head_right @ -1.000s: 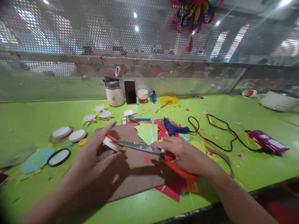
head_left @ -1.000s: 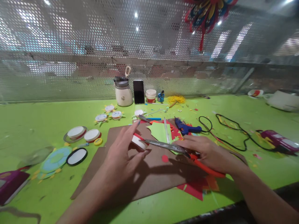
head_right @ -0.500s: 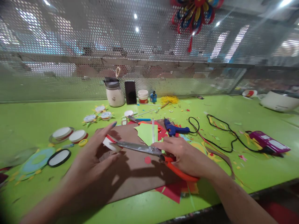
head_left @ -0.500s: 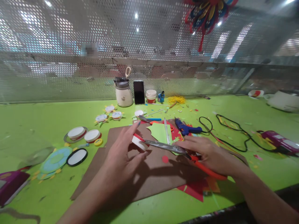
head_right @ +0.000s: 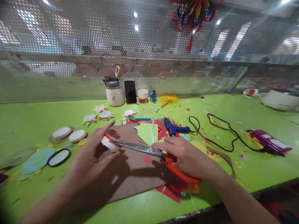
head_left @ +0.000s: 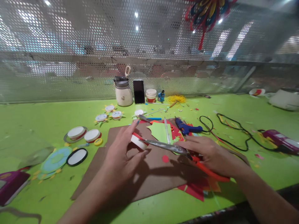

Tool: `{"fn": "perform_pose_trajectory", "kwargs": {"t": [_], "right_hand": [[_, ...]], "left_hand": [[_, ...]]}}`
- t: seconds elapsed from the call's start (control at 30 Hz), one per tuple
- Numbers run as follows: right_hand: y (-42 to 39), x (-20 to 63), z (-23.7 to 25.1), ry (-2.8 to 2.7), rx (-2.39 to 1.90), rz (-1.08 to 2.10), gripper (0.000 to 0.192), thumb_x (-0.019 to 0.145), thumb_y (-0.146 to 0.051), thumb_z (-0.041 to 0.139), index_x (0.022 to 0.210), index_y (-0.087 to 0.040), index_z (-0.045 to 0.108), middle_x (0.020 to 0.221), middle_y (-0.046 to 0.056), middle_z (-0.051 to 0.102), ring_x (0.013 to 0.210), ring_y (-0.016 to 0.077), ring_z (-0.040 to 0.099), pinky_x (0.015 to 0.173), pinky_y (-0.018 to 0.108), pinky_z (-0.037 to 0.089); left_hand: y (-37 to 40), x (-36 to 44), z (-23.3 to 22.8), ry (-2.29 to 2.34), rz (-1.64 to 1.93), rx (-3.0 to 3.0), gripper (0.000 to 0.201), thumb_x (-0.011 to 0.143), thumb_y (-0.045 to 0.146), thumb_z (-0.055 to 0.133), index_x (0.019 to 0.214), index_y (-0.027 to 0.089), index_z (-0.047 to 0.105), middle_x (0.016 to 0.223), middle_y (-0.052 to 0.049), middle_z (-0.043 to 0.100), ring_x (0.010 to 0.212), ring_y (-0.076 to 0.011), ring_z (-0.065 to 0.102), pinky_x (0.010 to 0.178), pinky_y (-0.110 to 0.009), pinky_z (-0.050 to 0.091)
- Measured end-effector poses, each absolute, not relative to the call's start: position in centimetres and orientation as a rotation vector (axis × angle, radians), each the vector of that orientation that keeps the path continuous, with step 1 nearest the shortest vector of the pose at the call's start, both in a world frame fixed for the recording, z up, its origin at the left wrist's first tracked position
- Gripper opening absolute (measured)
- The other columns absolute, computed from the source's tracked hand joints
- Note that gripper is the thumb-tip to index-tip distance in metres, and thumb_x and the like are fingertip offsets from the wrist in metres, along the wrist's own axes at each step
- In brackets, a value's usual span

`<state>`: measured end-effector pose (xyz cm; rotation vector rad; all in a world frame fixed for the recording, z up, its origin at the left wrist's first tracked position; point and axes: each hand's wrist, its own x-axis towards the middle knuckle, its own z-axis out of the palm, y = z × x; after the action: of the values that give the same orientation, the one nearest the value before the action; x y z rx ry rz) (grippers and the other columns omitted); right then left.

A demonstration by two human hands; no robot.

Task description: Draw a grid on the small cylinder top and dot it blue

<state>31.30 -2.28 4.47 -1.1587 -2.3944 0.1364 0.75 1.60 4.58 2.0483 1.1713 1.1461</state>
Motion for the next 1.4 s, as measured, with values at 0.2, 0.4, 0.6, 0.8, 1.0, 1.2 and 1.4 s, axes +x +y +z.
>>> {"fn": "perform_pose_trajectory", "kwargs": {"t": [0.2, 0.4, 0.6, 0.8, 1.0, 1.2, 1.4], "right_hand": [[-2.6, 30.9, 5.2, -2.41, -1.131, 0.099, 0.038, 0.093, -0.005, 0.066, 0.125, -0.021, 0.08, 0.099, 0.01, 0.084, 0.083, 0.0235, 0.08, 0.076, 0.031, 0.061], [-2.7, 30.6, 6.0, -2.403, -1.174, 0.102, 0.037, 0.092, -0.005, 0.065, 0.121, -0.019, 0.081, 0.098, 0.01, 0.085, 0.084, 0.0235, 0.08, 0.074, 0.029, 0.063], [-2.6, 30.8, 6.0, -2.401, -1.204, 0.121, 0.044, 0.091, -0.003, 0.06, 0.125, -0.021, 0.081, 0.1, 0.011, 0.085, 0.086, 0.025, 0.08, 0.073, 0.031, 0.065], [-2.8, 30.5, 6.5, -2.403, -1.171, 0.097, 0.041, 0.092, -0.003, 0.058, 0.12, -0.02, 0.082, 0.093, 0.01, 0.083, 0.079, 0.0238, 0.079, 0.069, 0.029, 0.063], [-2.7, 30.9, 6.2, -2.404, -1.185, 0.099, 0.04, 0.091, -0.003, 0.063, 0.122, -0.021, 0.081, 0.097, 0.009, 0.084, 0.081, 0.0228, 0.079, 0.07, 0.028, 0.061], [-2.6, 31.0, 6.0, -2.408, -1.231, 0.139, 0.038, 0.092, -0.008, 0.07, 0.126, -0.023, 0.081, 0.107, 0.009, 0.086, 0.089, 0.0235, 0.08, 0.077, 0.03, 0.062], [-2.7, 31.2, 5.9, -2.443, -1.231, 0.161, 0.041, 0.095, -0.007, 0.064, 0.131, -0.021, 0.079, 0.115, 0.011, 0.085, 0.096, 0.0257, 0.081, 0.08, 0.034, 0.064]], "left_hand": [[1.1, 1.3, 5.0, 1.311, 1.145, 2.113, 0.067, 0.097, 0.028, 0.071, 0.161, 0.033, 0.05, 0.124, -0.004, 0.068, 0.105, -0.0214, 0.071, 0.098, -0.039, 0.062], [1.4, 1.0, 4.6, 1.367, 1.175, 2.268, 0.072, 0.098, 0.029, 0.072, 0.164, 0.035, 0.045, 0.124, -0.004, 0.068, 0.105, -0.0227, 0.069, 0.093, -0.038, 0.061], [0.7, 1.8, 4.9, 1.413, 1.149, 2.26, 0.074, 0.099, 0.017, 0.067, 0.165, 0.037, 0.04, 0.123, -0.003, 0.066, 0.099, -0.0199, 0.067, 0.09, -0.034, 0.059], [0.6, 2.0, 4.7, 1.439, 1.22, 2.321, 0.078, 0.095, 0.012, 0.067, 0.164, 0.035, 0.04, 0.126, -0.004, 0.064, 0.097, -0.0202, 0.068, 0.086, -0.034, 0.058], [1.6, 1.0, 4.2, 1.338, 1.174, 2.435, 0.081, 0.094, 0.014, 0.069, 0.165, 0.035, 0.036, 0.124, -0.003, 0.064, 0.093, -0.0185, 0.069, 0.085, -0.031, 0.06], [1.8, 1.1, 4.0, 1.316, 1.222, 2.432, 0.079, 0.094, 0.018, 0.071, 0.165, 0.034, 0.039, 0.121, -0.002, 0.065, 0.094, -0.019, 0.068, 0.091, -0.034, 0.06], [1.9, 1.0, 3.8, 1.332, 1.243, 2.395, 0.077, 0.096, 0.018, 0.069, 0.165, 0.035, 0.04, 0.121, -0.003, 0.065, 0.095, -0.0187, 0.068, 0.091, -0.033, 0.059]]}}
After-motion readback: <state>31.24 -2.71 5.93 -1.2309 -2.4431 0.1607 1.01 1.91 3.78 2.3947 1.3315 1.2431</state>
